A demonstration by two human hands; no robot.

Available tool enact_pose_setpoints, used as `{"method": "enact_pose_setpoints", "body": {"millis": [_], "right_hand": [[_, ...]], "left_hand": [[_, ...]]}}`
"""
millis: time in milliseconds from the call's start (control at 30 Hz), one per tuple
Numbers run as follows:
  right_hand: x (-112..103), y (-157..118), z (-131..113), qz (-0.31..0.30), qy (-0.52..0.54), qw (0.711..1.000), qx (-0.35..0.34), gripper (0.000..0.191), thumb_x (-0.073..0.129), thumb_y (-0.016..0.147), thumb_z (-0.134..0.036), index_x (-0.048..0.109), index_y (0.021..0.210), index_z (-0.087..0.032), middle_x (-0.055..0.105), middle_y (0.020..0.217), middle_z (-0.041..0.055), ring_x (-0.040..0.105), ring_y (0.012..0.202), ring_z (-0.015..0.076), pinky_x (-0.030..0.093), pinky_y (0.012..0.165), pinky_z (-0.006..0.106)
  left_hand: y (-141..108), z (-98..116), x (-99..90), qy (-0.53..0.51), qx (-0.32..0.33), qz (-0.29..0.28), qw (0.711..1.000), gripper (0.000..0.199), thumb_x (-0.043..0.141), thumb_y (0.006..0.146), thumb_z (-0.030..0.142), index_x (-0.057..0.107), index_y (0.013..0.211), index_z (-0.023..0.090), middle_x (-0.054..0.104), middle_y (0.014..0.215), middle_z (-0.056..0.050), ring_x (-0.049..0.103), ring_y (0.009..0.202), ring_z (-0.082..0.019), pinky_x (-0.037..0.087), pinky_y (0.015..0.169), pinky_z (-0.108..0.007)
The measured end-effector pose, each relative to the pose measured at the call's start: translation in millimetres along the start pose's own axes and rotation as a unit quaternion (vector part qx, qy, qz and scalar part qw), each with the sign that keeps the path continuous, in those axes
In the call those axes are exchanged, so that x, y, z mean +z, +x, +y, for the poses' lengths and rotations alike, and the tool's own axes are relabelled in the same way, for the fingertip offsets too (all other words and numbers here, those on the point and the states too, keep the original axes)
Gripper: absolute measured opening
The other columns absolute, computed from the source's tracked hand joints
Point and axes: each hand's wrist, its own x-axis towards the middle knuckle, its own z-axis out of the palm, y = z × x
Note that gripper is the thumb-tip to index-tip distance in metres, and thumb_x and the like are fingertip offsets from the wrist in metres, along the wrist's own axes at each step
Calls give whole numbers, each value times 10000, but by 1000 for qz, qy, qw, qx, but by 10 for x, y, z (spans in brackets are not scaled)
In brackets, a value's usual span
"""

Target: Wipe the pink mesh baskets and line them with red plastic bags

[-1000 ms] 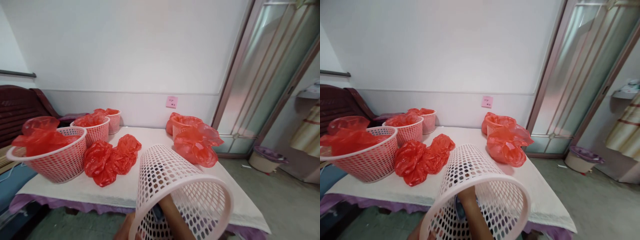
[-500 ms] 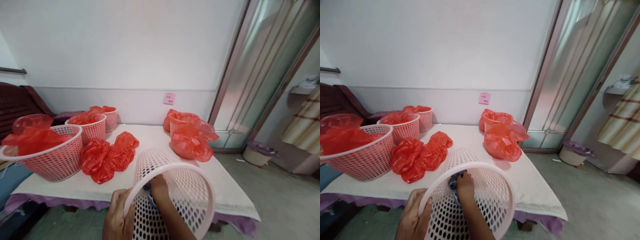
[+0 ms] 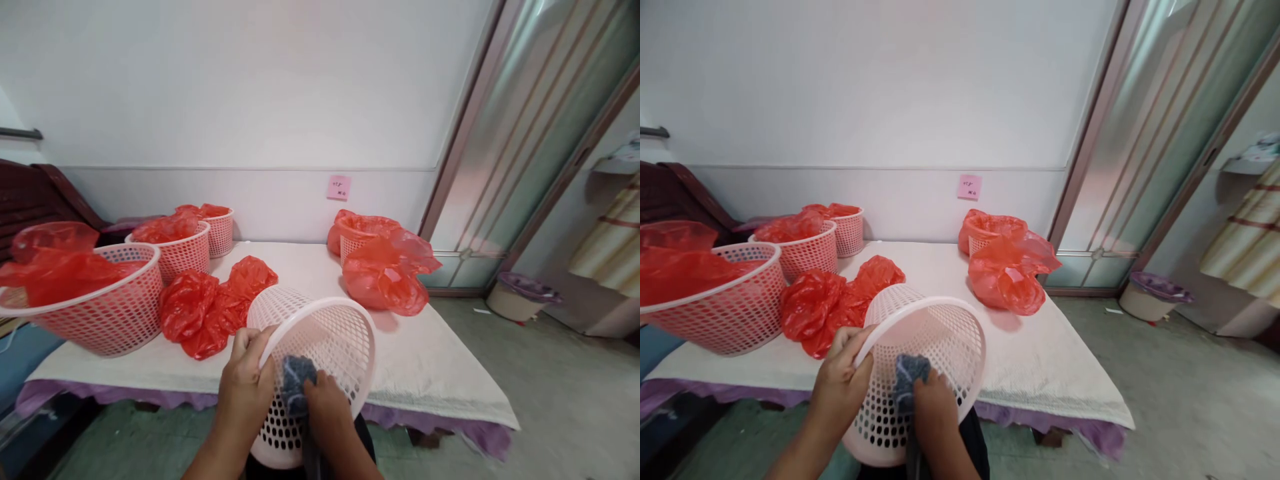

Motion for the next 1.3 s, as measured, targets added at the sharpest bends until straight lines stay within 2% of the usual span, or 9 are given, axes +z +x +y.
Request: {"method": "enact_pose_setpoints", "body": {"millis": [133, 267, 367, 500, 667, 833, 933, 1167, 1300], "right_hand": [[-218, -23, 97, 49, 49, 996, 49, 350, 397, 787, -28, 657, 964, -182, 628, 976, 143, 622, 882, 272, 498, 704, 343], [-343, -134, -347, 91, 188, 974, -90, 370, 456, 768, -41, 639, 1050, -197, 634, 1068, 107, 596, 942, 234, 480, 823, 314], [-235, -58, -490, 67, 145, 978, -137, 364, 459, 835, -100, 633, 1133, -216, 642, 1113, 103, 596, 973, 243, 484, 818, 323], [-85, 293, -137, -17, 8, 999, -50, 289, 457, 837, -91, 718, 940, -162, 680, 998, 153, 634, 916, 299, 500, 713, 358], [-219, 589, 278, 0, -8, 999, 37, 360, 368, 828, -39, 696, 968, -93, 638, 1013, 241, 629, 932, 323, 486, 689, 382], [-393, 179, -32, -22, 68, 992, -103, 251, 521, 725, -92, 656, 905, -205, 659, 938, 66, 618, 859, 196, 454, 744, 269], [-428, -146, -242, -1, 142, 977, -161, 237, 515, 709, -86, 629, 872, -216, 640, 945, 42, 596, 862, 185, 446, 739, 259], [-577, -154, 115, -28, -30, 996, -75, 304, 417, 774, -42, 690, 841, -156, 658, 939, 168, 606, 888, 310, 454, 707, 375], [-724, -251, 112, -18, 84, 990, -114, 296, 476, 697, -32, 654, 870, -194, 644, 965, 89, 608, 903, 225, 464, 754, 297]], "left_hand": [[158, 86, -83, -52, -29, -13, 998, 360, 442, 856, 127, 613, 1156, 226, 491, 964, -21, 538, 940, -173, 440, 860, -324], [385, 299, -169, -85, -36, -83, 992, 340, 453, 841, 121, 652, 1083, 254, 509, 902, 5, 535, 890, -156, 432, 800, -292], [497, 418, -203, -74, -11, -137, 988, 336, 456, 823, 104, 672, 1026, 262, 505, 863, 14, 530, 868, -151, 421, 778, -283], [524, 459, -205, -68, -5, -154, 986, 320, 429, 812, 82, 668, 954, 241, 492, 840, 9, 523, 851, -156, 418, 775, -290], [532, 441, -192, -41, 1, -146, 988, 237, 431, 799, 97, 625, 879, 208, 495, 866, -2, 523, 881, -166, 413, 806, -304], [696, 411, -124, -17, 13, -153, 988, 176, 436, 762, 90, 567, 743, 207, 453, 795, 11, 506, 777, -156, 400, 728, -291], [817, 398, -73, -8, 24, -149, 989, 180, 435, 743, 71, 554, 725, 205, 437, 776, 14, 495, 753, -149, 388, 706, -284], [931, 377, -61, 18, 36, -149, 988, 169, 444, 755, 62, 499, 673, 199, 425, 743, 21, 479, 716, -139, 364, 662, -276], [1011, 356, -36, 14, 39, -155, 987, 173, 443, 768, 67, 519, 684, 198, 454, 751, 13, 502, 743, -144, 369, 679, -276]]}}
